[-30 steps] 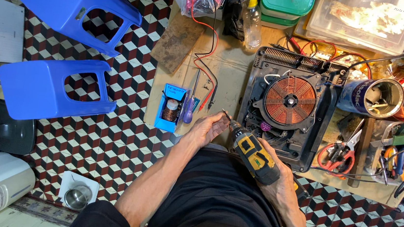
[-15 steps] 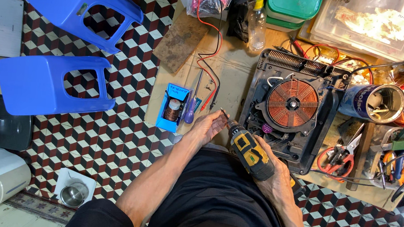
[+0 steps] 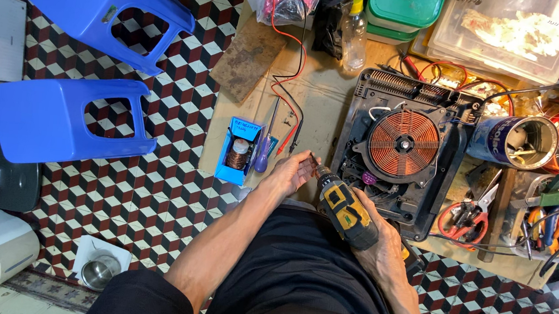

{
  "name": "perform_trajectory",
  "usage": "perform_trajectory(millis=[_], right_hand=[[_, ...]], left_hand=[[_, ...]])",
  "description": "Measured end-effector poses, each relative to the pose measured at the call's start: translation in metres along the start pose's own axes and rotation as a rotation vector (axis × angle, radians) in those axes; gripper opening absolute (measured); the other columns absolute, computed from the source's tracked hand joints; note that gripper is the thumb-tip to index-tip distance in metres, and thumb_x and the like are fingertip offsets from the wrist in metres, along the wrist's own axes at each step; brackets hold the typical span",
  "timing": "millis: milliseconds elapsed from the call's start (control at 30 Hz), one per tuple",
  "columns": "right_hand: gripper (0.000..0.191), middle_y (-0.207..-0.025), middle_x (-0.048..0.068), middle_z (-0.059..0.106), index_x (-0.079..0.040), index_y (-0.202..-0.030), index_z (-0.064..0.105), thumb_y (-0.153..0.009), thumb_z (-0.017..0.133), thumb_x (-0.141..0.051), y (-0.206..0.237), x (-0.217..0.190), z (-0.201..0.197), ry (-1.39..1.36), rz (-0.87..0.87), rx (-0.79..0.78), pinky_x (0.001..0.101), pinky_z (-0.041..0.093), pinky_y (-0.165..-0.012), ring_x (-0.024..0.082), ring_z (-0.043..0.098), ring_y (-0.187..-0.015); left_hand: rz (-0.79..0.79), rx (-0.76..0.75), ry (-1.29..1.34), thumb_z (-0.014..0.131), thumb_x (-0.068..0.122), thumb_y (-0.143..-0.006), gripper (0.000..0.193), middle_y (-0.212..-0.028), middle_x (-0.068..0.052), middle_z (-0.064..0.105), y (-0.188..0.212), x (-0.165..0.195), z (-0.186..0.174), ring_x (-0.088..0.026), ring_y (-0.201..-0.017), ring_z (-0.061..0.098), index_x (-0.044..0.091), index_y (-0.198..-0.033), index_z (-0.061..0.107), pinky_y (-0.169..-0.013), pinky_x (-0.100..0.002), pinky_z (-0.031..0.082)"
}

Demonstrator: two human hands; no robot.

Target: The person uses a cordless drill to remove and install screws on a disassembled electronic device, likely a fan motor, while seated. They manipulate wires and components on the circuit board and reposition the fan coil assembly during the process.

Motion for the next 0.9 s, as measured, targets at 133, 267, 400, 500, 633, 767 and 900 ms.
perform_trajectory(millis=[133,267,400,500,633,767,900], right_hand=[[0.084,-0.145,0.012,0.058,-0.017,-0.151,0.044,-0.075,0.08,-0.013,-0.001,0.0,0.0,-0.016,-0.008,0.005,0.0423,0.045,-0.113,0.031,0.06,-0.129],[0.083,-0.147,0.013,0.057,-0.015,-0.15,0.045,-0.076,0.08,-0.013,-0.002,-0.005,-0.001,-0.015,-0.057,0.021,0.0423,0.04,-0.111,0.031,0.058,-0.132],[0.08,-0.146,0.011,0.059,-0.015,-0.15,0.046,-0.077,0.079,-0.013,-0.002,-0.007,-0.002,0.025,-0.013,0.007,0.0397,0.044,-0.114,0.028,0.06,-0.13],[0.08,-0.146,0.011,0.059,-0.015,-0.15,0.046,-0.078,0.079,-0.014,-0.003,-0.007,-0.003,0.041,-0.011,0.012,0.0387,0.045,-0.113,0.027,0.061,-0.129],[0.081,-0.143,0.011,0.063,-0.013,-0.149,0.047,-0.075,0.08,-0.011,0.001,-0.006,-0.002,-0.066,-0.051,0.043,0.0371,0.047,-0.112,0.025,0.066,-0.126],[0.083,-0.141,0.012,0.063,-0.011,-0.151,0.045,-0.075,0.081,-0.008,0.004,-0.002,-0.002,-0.167,-0.028,0.048,0.0365,0.046,-0.111,0.024,0.064,-0.124],[0.082,-0.14,0.011,0.064,-0.01,-0.149,0.046,-0.075,0.081,-0.005,0.008,0.0,-0.004,-0.139,-0.027,0.082,0.0348,0.049,-0.109,0.022,0.065,-0.122]], left_hand=[[0.004,-0.013,0.0,0.066,0.02,-0.099,0.014,-0.094,-0.013,0.076,0.002,0.002,0.003,-0.02,-0.084,0.075,0.006,-0.102,0.065,-0.072,-0.03,0.063],[0.008,-0.007,0.009,0.066,0.019,-0.099,0.014,-0.094,-0.013,0.076,0.002,0.005,0.002,-0.02,-0.084,0.076,0.005,-0.103,0.065,-0.072,-0.03,0.063],[0.01,0.004,0.028,0.066,0.018,-0.098,0.015,-0.094,-0.014,0.077,-0.002,0.003,-0.001,-0.021,-0.083,0.076,0.004,-0.103,0.065,-0.07,-0.031,0.064],[0.025,0.031,0.015,0.068,0.021,-0.097,0.016,-0.093,-0.015,0.077,-0.007,0.0,-0.003,-0.022,-0.082,0.076,0.006,-0.102,0.064,-0.068,-0.031,0.063],[0.046,0.052,-0.036,0.067,0.023,-0.097,0.019,-0.093,-0.015,0.077,-0.018,0.001,-0.002,-0.022,-0.08,0.076,0.005,-0.103,0.065,-0.066,-0.032,0.063],[0.215,0.089,-0.256,0.063,0.021,-0.098,0.021,-0.091,-0.016,0.075,-0.024,0.013,-0.001,-0.022,-0.074,0.075,0.001,-0.107,0.064,-0.063,-0.033,0.065],[0.413,0.253,-0.468,0.059,0.02,-0.099,0.027,-0.087,-0.019,0.075,-0.015,0.031,-0.006,-0.022,-0.066,0.073,0.0,-0.115,0.064,-0.056,-0.031,0.063]])
Point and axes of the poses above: each hand's wrist, its own y-axis away from the middle knuckle, its own z-axis out of the palm, x = y × z, the point moved 4 cm from there along -y, towards the middle knuckle
